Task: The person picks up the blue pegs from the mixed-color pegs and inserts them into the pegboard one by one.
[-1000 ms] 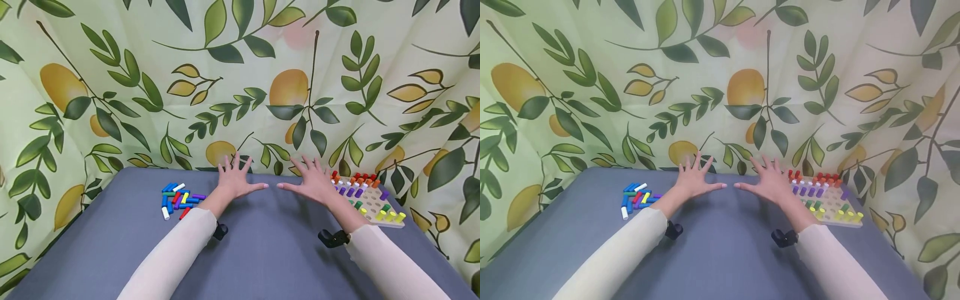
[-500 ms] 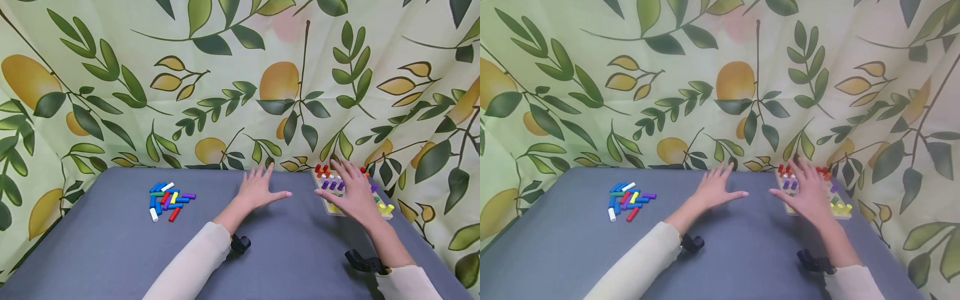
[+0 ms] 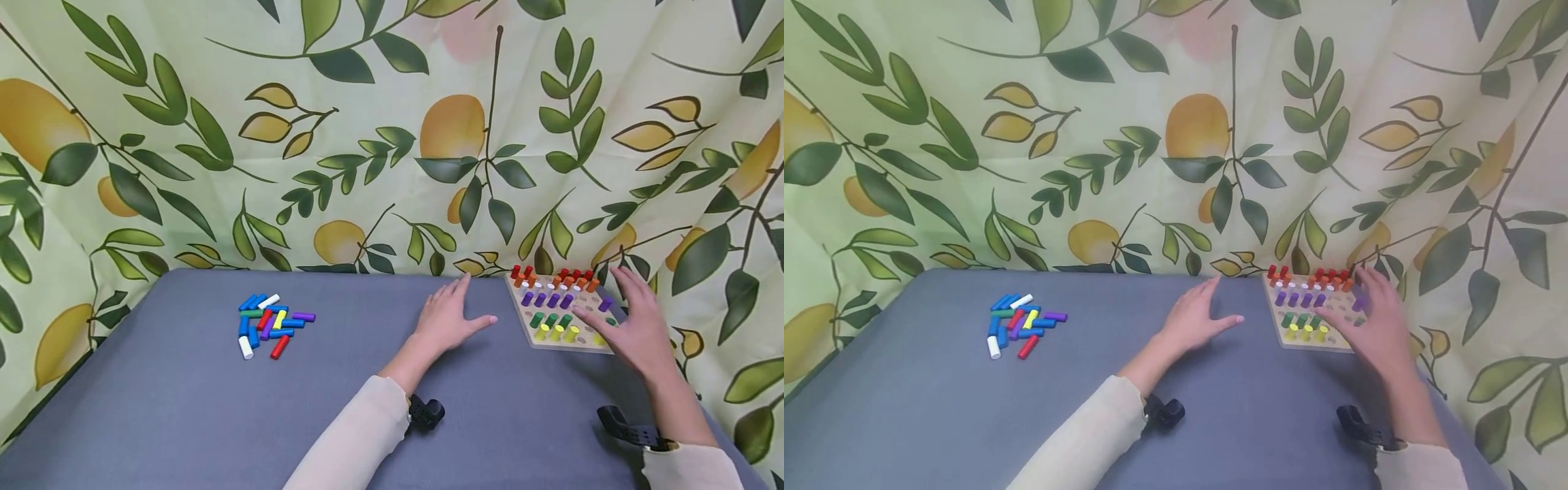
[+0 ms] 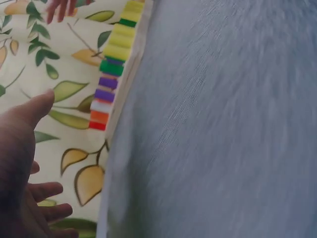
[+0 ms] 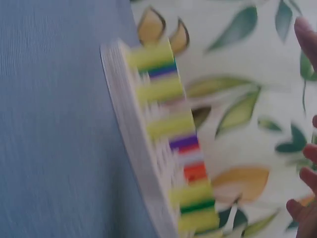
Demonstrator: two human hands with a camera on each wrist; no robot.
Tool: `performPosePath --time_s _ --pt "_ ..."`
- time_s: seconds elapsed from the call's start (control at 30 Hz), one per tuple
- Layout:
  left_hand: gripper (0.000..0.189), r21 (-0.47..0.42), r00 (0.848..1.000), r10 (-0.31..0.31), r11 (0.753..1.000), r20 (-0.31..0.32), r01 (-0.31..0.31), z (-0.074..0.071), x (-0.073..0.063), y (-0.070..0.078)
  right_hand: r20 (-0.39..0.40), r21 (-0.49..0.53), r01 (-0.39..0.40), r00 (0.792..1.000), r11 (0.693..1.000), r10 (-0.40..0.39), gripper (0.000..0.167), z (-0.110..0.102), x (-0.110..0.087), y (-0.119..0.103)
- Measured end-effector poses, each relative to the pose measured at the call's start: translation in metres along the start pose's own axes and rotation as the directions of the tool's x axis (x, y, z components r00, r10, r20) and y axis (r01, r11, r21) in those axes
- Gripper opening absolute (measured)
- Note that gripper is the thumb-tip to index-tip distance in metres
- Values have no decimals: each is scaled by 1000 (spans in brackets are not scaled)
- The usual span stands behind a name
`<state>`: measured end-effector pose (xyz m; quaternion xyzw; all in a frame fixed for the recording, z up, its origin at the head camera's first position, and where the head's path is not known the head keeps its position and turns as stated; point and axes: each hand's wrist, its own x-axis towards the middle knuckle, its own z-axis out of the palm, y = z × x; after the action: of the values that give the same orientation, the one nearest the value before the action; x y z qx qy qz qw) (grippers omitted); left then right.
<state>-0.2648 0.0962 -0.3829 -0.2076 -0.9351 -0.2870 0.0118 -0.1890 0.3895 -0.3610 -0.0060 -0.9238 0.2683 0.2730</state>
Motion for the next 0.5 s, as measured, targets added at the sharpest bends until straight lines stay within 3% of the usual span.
performPosePath --time_s 0.23,0.4,0.5 --pt "91 -81 999 -36 996 -21 35 27 2 14 24 -28 -139 990 990 140 90 -18 -12 47" --pt "93 -109 998 -67 992 -6 66 40 2 17 107 -20 -219 970 976 220 92 -15 -21 74" --pt "94 -124 998 -65 990 1 65 45 5 22 133 45 -271 956 962 263 88 -11 -23 85"
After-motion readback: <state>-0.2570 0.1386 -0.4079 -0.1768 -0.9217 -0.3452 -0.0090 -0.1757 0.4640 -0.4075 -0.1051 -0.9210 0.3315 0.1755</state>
